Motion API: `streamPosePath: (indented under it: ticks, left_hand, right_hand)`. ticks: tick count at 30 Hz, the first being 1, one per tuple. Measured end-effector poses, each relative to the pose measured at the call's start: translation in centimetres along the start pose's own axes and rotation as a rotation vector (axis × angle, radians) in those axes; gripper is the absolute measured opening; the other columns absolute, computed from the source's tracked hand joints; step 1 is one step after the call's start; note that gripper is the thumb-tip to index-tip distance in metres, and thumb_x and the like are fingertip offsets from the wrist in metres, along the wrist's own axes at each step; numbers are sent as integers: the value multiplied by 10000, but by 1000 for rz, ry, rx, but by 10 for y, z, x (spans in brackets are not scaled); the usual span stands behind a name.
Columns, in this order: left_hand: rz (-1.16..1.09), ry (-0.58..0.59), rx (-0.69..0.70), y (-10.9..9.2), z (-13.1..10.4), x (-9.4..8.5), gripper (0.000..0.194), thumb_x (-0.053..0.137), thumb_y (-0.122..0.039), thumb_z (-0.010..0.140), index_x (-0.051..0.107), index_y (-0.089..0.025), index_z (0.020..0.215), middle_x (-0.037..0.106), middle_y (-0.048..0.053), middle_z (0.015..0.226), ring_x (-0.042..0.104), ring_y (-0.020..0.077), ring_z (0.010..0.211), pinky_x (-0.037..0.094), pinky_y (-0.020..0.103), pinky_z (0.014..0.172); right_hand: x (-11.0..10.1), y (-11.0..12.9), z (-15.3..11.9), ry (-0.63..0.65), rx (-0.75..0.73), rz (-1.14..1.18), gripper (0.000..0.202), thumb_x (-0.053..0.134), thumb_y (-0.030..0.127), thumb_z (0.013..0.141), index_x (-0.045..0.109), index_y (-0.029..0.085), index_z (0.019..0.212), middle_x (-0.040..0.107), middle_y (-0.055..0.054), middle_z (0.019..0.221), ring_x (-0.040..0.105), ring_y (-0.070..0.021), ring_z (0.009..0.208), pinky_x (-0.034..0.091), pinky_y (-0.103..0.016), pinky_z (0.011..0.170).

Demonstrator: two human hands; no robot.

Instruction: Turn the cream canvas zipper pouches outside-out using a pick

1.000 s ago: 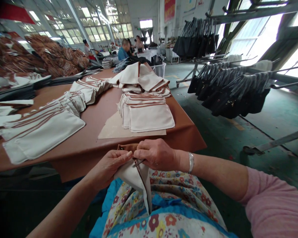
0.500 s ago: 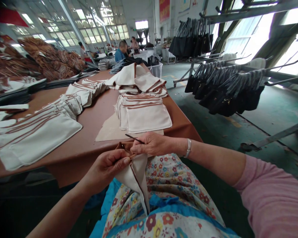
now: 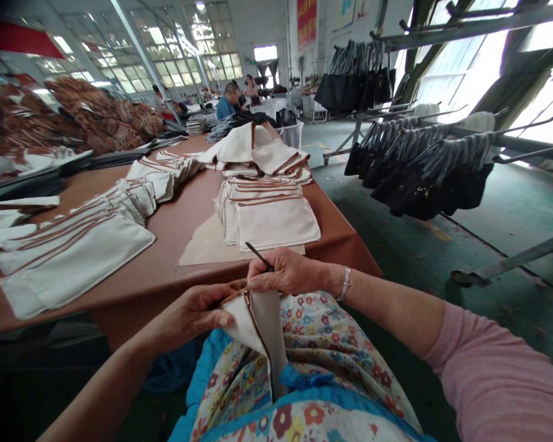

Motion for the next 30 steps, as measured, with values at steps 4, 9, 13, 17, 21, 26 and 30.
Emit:
streamPosePath:
  ticks: [4,9,13,17,21,26,30]
  left_hand:
    - [100,24,-14,-1,-10,-12,340,663,-449,841,690,-118,770,552,4,682,467,136,640,382,210,569]
    - [321,-176,227,-41,5,-5,231,689,-371,808,745,-154,750,665,36,708,591,203,710,483,245,617]
    - [387,-149,287,-60,22,-5,241,613,-328,858,762,-140,877,720,69,858,619,207,825,505,260,730]
    - [433,13,14,-35,12,-24,436,527,-474,916,752,-116,810,672,40,743,557,171,704,438,223,626]
    - [350,189,-280,4,-18,-49,455,633,-559,829,765,-131,911,674,24,768,559,178,698,434,229,639]
    - [247,92,-293,-7,-44,-66,342,732,-449,770,721,-153,941,675,20,841,575,182,752,435,222,661]
    - [316,61,-161,-45,-37,-50,278,717,-406,781,698,-144,690,557,-23,659,453,121,597,337,208,546]
  right_hand:
    - [-18,2,1,-24,82,-152,355,595,455,903,592,115,804,425,54,615,339,-64,510,270,-211,494]
    - [-14,36,25,-218,-157,-644,388,620,483,887,656,117,1012,644,-63,943,580,-171,852,421,-265,763]
    - [15,50,44,-47,-300,-712,713,810,478,697,565,165,1289,664,-94,1146,617,-217,988,452,-293,847]
    - [18,33,45,42,-145,-781,443,811,421,696,689,125,1002,709,-56,867,629,-177,764,439,-258,697]
    - [-5,17,34,73,-2,-450,278,741,378,775,697,111,839,651,-8,702,560,-112,629,398,-210,580]
    - [-39,-12,32,-91,103,-224,340,749,414,738,685,98,848,617,-1,686,516,-100,585,396,-216,552]
    - [-32,-20,44,-180,82,-407,189,765,259,674,699,122,786,649,-30,742,551,-117,657,426,-217,600]
Point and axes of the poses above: each hand's wrist, its own z-axis towards the middle knuckle, its own x-axis out of the palm, y = z × x, the point moved 2 cm from there along z, towards the middle knuckle
